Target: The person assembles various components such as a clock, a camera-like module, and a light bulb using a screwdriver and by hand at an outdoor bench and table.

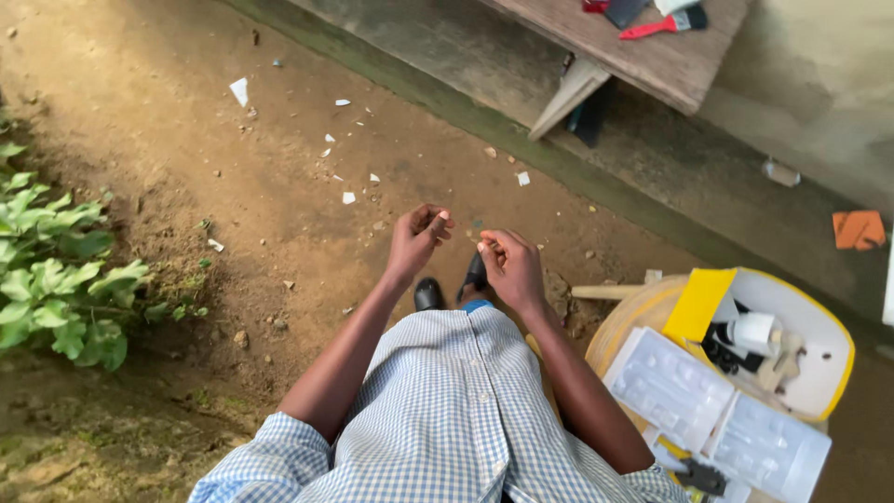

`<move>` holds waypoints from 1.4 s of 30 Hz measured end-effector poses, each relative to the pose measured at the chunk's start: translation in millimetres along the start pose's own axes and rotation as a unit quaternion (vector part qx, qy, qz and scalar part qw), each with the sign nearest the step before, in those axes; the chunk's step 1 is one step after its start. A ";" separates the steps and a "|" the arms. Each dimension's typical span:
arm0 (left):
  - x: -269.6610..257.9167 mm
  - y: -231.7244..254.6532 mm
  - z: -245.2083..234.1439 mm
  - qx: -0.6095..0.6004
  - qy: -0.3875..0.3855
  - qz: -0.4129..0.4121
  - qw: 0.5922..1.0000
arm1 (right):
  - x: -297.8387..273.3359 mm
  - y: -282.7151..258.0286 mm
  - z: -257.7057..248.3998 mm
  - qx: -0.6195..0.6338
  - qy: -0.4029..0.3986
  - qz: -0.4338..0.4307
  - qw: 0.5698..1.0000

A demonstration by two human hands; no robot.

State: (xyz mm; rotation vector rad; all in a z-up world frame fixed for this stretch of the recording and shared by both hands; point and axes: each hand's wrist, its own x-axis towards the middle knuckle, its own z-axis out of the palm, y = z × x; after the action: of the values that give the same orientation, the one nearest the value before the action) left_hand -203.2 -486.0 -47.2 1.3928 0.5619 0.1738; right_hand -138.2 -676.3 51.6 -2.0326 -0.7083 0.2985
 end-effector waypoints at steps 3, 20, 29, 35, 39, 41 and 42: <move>4.5 4.7 -12.2 -0.028 0.026 0.000 0.999 | 23.6 2.7 9.1 0.000 -0.033 -0.021 0.999; 108.1 21.6 -58.7 -0.118 0.182 0.032 0.976 | 203.1 2.1 63.8 0.017 -0.205 -0.113 0.972; 158.2 30.1 -138.8 -0.163 0.210 0.046 0.963 | 285.3 -34.2 124.7 -0.024 -0.232 -0.131 0.963; 192.1 53.2 -217.3 -0.152 0.205 0.052 0.966 | 330.6 -68.9 195.2 0.011 -0.219 -0.143 0.965; 206.9 68.7 -277.1 -0.158 0.216 0.059 0.962 | 357.7 -101.3 240.7 -0.009 -0.224 -0.164 0.961; 212.9 75.7 -307.6 -0.155 0.228 0.065 0.959 | 372.7 -118.3 260.4 -0.009 -0.230 -0.168 0.958; 213.9 78.3 -320.3 -0.152 0.238 0.068 0.957 | 379.4 -126.3 269.4 -0.007 -0.233 -0.174 0.957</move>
State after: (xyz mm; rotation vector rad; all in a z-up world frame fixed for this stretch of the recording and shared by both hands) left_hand -154.4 -96.1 -52.9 1.0864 0.7984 0.6937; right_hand -5.8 -212.8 38.7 -1.8174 -1.3433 0.5731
